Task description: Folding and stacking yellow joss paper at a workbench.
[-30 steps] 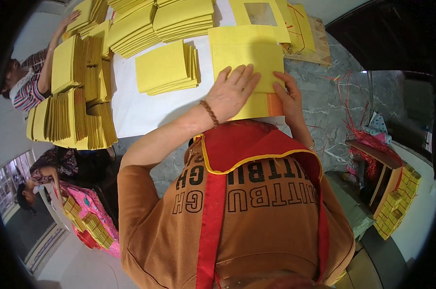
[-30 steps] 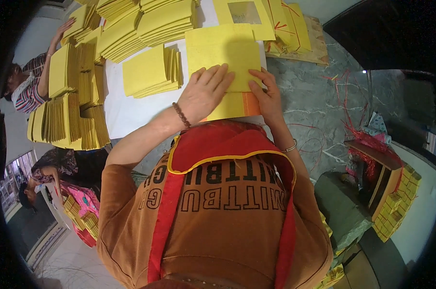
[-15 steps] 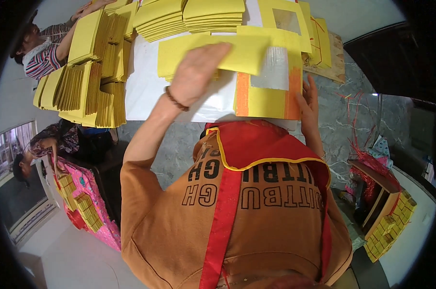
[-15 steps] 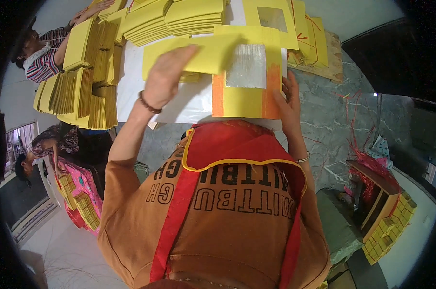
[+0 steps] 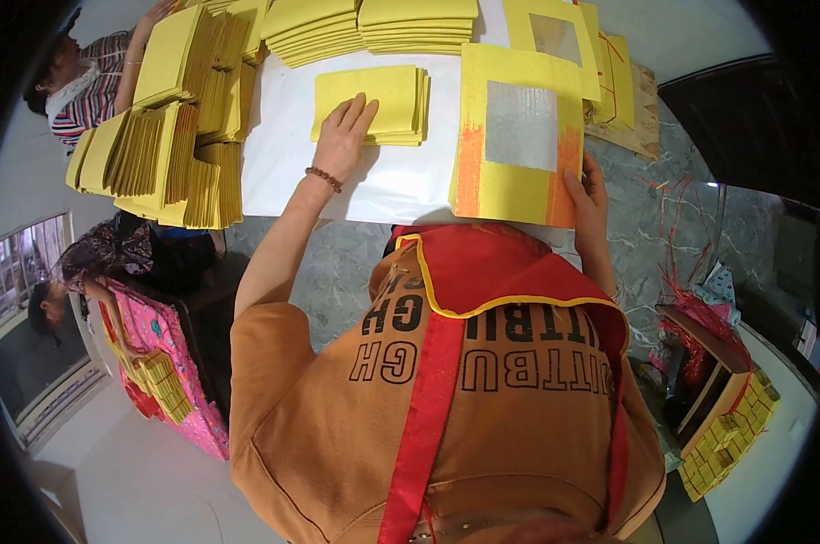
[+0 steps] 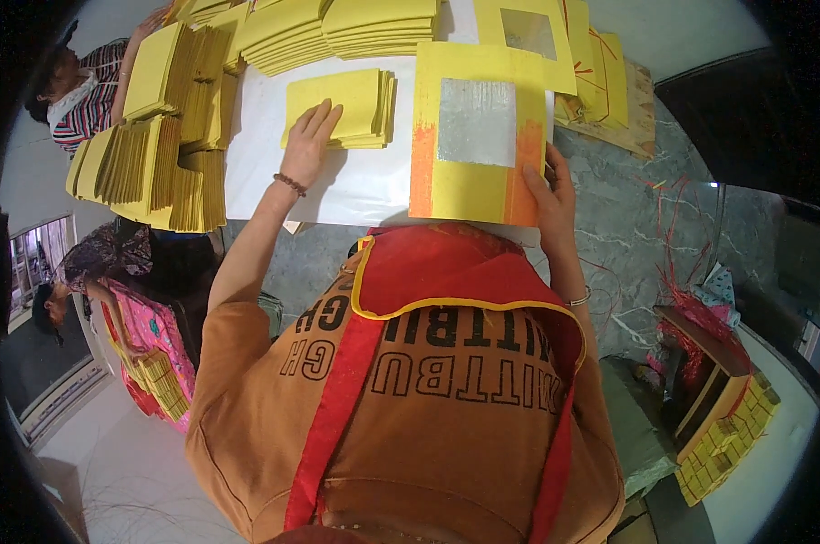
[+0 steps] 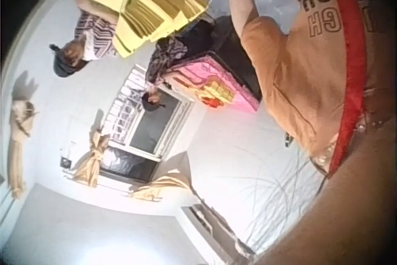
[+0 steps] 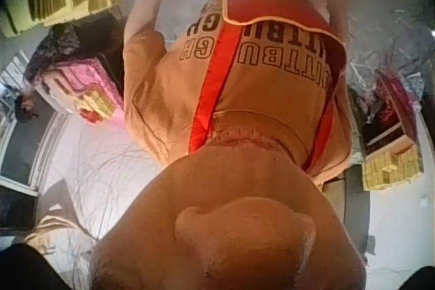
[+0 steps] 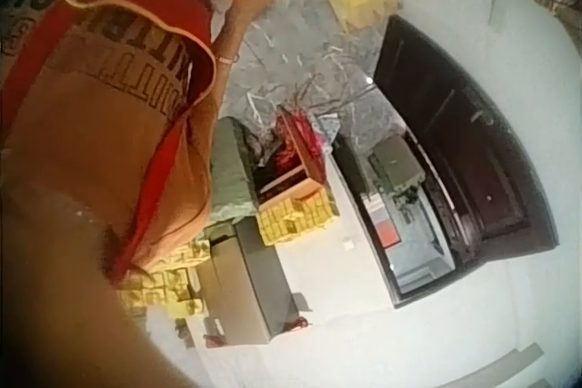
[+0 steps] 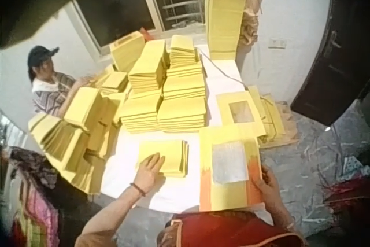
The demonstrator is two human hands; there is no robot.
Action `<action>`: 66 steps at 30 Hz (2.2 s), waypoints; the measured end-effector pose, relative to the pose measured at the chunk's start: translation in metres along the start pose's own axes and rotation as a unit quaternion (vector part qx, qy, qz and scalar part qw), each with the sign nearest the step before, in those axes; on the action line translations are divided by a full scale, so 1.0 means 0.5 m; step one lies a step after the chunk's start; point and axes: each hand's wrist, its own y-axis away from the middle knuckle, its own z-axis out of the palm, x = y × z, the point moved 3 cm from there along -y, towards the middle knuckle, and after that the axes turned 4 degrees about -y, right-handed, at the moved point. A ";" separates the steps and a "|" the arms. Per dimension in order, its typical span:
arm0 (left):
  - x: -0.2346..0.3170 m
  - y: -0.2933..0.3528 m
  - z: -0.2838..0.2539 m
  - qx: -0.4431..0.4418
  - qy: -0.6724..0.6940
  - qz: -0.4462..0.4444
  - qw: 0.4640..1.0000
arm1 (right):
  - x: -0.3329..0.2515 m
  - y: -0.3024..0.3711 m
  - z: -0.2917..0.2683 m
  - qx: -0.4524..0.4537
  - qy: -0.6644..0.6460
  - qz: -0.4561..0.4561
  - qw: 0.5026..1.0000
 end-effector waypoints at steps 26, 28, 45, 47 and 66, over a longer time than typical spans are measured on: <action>0.320 -0.063 -0.161 -0.036 0.163 0.224 0.960 | 0.003 -0.016 -0.017 -0.034 0.094 -0.140 0.985; 0.331 -0.070 -0.155 -0.022 0.102 0.266 0.958 | 0.001 -0.017 -0.014 -0.036 0.084 -0.142 0.986; 0.337 -0.107 -0.174 -0.049 0.310 0.228 0.922 | 0.006 -0.027 -0.022 -0.057 0.039 -0.090 0.994; 0.331 -0.116 -0.171 -0.110 0.333 0.208 0.913 | 0.005 -0.026 -0.025 -0.055 0.024 -0.087 0.994; 0.297 -0.137 -0.137 -0.233 0.460 0.056 0.855 | 0.003 -0.027 -0.021 -0.045 -0.001 -0.074 0.996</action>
